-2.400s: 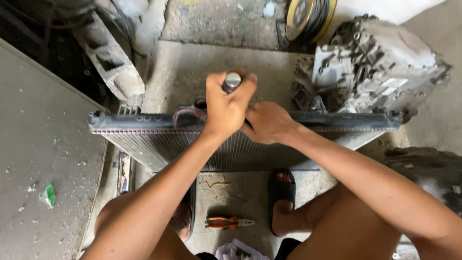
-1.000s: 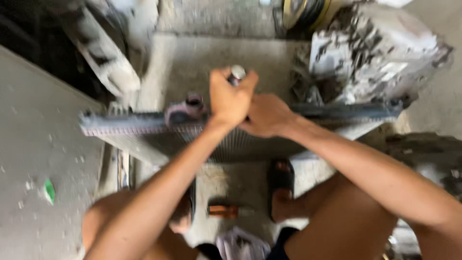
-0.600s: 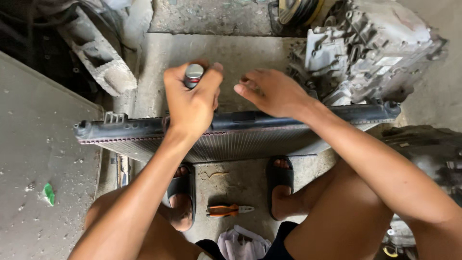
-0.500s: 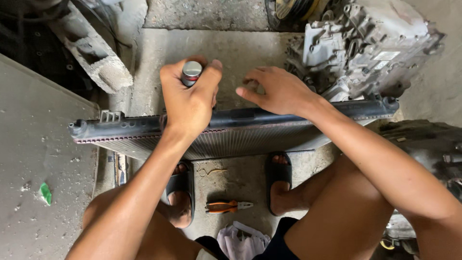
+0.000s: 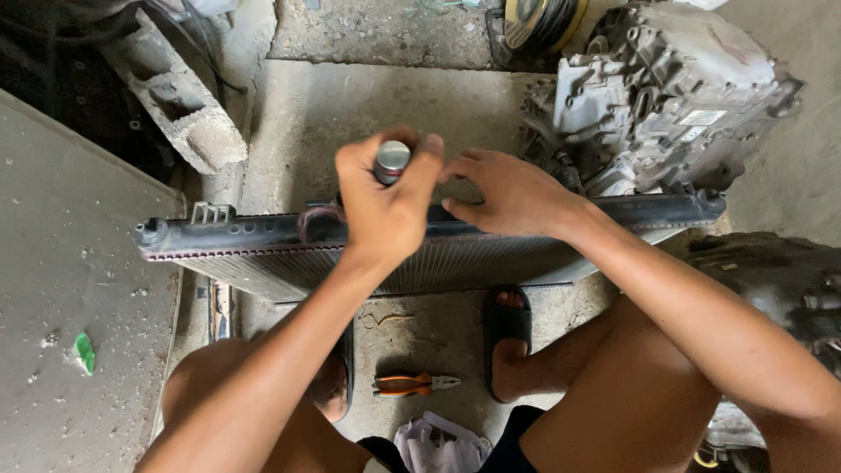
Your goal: The person uses a hammer to repeatedly tap the top plastic tank of a car radiator. They hold the radiator steady with one hand while striking the seam area with the other. The task continues throughout the clip without a visible final state.
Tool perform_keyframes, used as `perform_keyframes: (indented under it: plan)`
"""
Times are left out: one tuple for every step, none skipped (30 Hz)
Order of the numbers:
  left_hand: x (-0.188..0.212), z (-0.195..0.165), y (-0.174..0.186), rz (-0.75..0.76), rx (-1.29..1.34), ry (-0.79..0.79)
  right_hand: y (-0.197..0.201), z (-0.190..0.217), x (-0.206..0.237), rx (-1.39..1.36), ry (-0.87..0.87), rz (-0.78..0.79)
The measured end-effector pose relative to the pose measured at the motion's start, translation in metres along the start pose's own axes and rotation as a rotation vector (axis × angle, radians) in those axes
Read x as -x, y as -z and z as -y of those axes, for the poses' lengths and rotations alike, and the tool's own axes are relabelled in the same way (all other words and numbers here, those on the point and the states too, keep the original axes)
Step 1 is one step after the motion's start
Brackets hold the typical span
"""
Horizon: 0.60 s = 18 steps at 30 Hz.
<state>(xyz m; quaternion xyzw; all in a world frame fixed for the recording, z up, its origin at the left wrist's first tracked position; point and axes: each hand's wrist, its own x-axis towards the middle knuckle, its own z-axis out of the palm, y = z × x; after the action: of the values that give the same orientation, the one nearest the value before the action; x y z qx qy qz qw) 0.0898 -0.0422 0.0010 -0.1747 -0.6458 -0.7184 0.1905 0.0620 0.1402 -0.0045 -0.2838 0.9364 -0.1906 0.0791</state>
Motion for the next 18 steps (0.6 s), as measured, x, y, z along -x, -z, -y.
perform_keyframes:
  plan:
    - [0.003, 0.001, -0.003, 0.018, 0.023, 0.015, -0.003, 0.0, 0.001, -0.023, 0.049, -0.015]
    - [0.006, 0.002, -0.006, 0.036, 0.047, 0.025, -0.006, 0.0, 0.002, -0.073, 0.081, -0.011]
    - [0.008, 0.003, -0.009, 0.035, 0.031, -0.003, -0.009, 0.0, 0.003, -0.118, 0.117, -0.011]
    - [0.011, 0.003, -0.012, 0.035, 0.016, -0.027, -0.012, 0.0, 0.003, -0.167, 0.15, -0.008]
    - [0.013, 0.003, -0.014, 0.039, 0.001, -0.047, -0.015, 0.0, 0.003, -0.146, 0.151, 0.0]
    - [0.014, 0.003, -0.015, 0.04, -0.008, -0.041, -0.019, 0.001, 0.003, -0.128, 0.15, 0.009]
    - [0.017, 0.002, -0.015, 0.04, -0.02, -0.031, -0.023, 0.003, 0.003, -0.114, 0.149, 0.023]
    - [0.018, 0.001, -0.015, 0.038, -0.033, -0.022, -0.026, 0.004, 0.002, -0.11, 0.146, 0.04]
    - [0.02, 0.0, -0.014, 0.031, -0.056, -0.044, -0.028, 0.005, 0.001, -0.101, 0.143, 0.052]
    - [0.021, -0.002, -0.014, 0.027, -0.078, -0.073, -0.028, 0.006, 0.0, -0.089, 0.141, 0.059]
    - [0.022, -0.003, -0.013, 0.022, -0.1, -0.102, -0.028, 0.006, -0.001, -0.091, 0.081, 0.093]
    - [0.023, -0.004, -0.012, 0.035, -0.103, -0.117, -0.028, 0.007, -0.001, -0.097, 0.02, 0.133]
    - [0.025, -0.005, -0.01, 0.044, -0.108, -0.127, -0.028, 0.008, -0.001, -0.105, -0.039, 0.18]
    - [0.028, -0.007, -0.009, 0.053, -0.112, -0.136, -0.028, 0.009, -0.001, -0.114, -0.038, 0.2]
    - [0.028, -0.008, -0.007, 0.065, -0.104, -0.141, -0.028, 0.01, -0.001, -0.12, -0.036, 0.212]
    - [0.029, -0.008, -0.006, 0.081, -0.095, -0.151, -0.028, 0.01, 0.0, -0.122, -0.035, 0.219]
    - [0.03, -0.009, -0.005, 0.098, -0.085, -0.163, -0.028, 0.01, 0.0, -0.151, -0.002, 0.184]
    - [0.031, -0.009, -0.005, 0.1, -0.083, -0.168, -0.029, 0.011, 0.0, -0.184, 0.029, 0.155]
